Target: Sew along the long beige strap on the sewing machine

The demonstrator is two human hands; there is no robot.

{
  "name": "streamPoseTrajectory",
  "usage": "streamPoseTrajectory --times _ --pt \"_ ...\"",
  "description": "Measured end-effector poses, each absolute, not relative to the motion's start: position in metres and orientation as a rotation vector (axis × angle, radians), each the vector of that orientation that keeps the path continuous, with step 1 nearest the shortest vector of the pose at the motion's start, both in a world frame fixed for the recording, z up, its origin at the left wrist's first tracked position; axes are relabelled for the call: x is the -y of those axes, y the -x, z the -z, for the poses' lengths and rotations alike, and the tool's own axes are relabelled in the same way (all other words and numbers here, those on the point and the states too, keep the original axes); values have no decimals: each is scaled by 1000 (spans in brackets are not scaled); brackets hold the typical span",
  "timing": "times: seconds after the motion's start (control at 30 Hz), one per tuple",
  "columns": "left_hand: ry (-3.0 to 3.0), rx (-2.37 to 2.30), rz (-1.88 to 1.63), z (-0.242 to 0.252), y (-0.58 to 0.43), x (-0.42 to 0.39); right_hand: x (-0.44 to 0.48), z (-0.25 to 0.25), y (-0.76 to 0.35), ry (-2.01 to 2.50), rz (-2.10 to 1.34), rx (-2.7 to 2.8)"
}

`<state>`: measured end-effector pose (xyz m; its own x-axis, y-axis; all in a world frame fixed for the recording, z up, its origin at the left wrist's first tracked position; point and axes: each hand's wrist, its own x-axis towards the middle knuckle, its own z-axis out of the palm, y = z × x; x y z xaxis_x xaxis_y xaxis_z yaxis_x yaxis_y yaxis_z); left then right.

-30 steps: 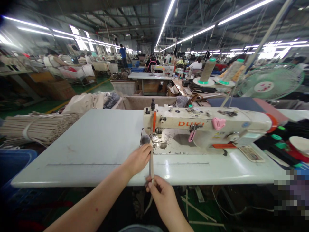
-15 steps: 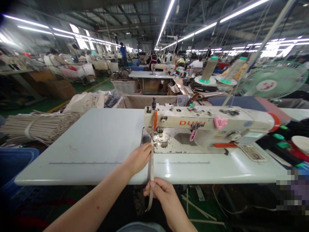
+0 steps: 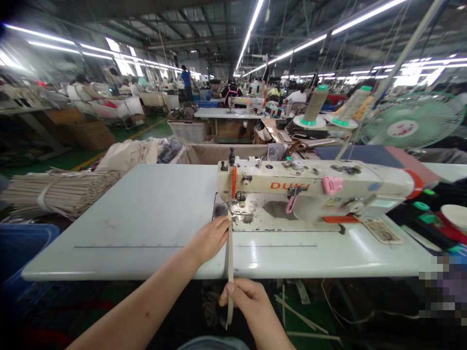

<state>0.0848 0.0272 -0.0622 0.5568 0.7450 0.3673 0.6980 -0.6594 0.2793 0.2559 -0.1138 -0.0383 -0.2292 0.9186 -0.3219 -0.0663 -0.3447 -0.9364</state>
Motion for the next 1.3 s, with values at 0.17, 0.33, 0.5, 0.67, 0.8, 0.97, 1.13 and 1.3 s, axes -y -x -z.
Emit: streamPoseTrajectory --times 0.17,0.33,0.5,0.67,0.8,0.97,1.13,1.3 --pt "-2699 -1252 -703 63 -86 -28 116 38 -256 1273 -1672 1128" --pt "-2701 -1249 -690 61 -87 -29 118 34 -255 1284 -1628 1159" --pt "-2725 -1240 -701 62 -88 -29 117 33 -256 1290 -1628 1165" --pt "-2726 -1276 -683 62 -87 -28 118 36 -258 1281 -1637 1184" --pt "-2746 -1251 -666 60 -86 -26 119 41 -258 1249 -1658 1178" --pt "-2732 -1244 -693 58 -85 -25 117 49 -257 1231 -1656 1217" --pt "-2726 -1246 -714 61 -86 -26 113 53 -256 1277 -1569 1231" --pt "-2723 -1255 -722 63 -86 -27 113 47 -251 1229 -1728 959"
